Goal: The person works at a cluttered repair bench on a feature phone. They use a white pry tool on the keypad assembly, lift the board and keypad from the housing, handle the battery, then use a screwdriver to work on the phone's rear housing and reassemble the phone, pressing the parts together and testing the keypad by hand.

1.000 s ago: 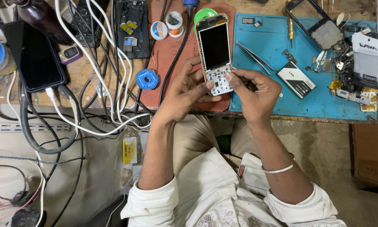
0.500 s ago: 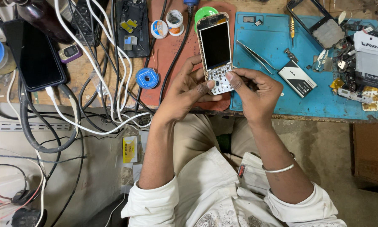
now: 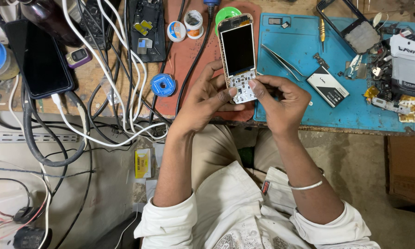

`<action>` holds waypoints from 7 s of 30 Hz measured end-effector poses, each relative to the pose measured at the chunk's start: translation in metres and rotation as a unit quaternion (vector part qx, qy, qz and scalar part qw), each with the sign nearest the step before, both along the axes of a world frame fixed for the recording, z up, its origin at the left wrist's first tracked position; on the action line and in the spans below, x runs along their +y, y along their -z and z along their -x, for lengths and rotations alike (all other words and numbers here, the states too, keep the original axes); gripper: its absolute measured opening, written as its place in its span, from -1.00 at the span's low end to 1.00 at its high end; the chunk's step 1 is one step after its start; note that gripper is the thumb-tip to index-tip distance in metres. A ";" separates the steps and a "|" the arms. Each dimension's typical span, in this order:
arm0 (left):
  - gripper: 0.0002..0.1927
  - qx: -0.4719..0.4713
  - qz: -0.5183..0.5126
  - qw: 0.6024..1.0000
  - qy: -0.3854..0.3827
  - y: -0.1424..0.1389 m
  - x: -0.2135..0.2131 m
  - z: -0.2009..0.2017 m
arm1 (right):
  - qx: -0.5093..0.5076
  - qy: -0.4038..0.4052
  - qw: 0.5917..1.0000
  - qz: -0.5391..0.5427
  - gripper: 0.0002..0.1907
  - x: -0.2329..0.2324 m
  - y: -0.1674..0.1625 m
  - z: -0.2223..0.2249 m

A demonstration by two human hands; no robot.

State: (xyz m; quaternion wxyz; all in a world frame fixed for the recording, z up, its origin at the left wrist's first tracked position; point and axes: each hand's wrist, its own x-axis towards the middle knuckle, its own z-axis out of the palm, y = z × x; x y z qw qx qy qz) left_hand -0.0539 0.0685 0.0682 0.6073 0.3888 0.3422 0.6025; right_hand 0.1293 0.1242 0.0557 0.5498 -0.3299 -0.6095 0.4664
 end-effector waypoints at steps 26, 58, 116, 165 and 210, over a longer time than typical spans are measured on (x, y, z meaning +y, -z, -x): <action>-0.40 -0.022 -0.013 1.000 -0.012 0.000 -0.001 0.000 | 0.008 -0.004 1.000 -0.010 -0.80 0.002 0.010 0.001; -0.22 -0.057 -0.031 0.997 0.032 0.007 -0.001 0.002 | 0.047 -0.036 0.998 0.033 -0.78 0.006 0.009 -0.013; -0.26 -0.048 -0.053 0.997 0.028 0.010 0.000 0.005 | 0.075 -0.041 0.992 0.092 -0.82 0.006 -0.005 0.000; -0.24 -0.047 -0.054 0.997 0.026 0.012 0.004 0.005 | 0.045 -0.013 0.996 0.074 -0.81 0.005 -0.003 0.002; -0.30 -0.045 -0.053 0.997 0.025 0.011 0.003 0.003 | 0.026 0.009 0.998 0.052 -0.81 0.000 -0.003 0.003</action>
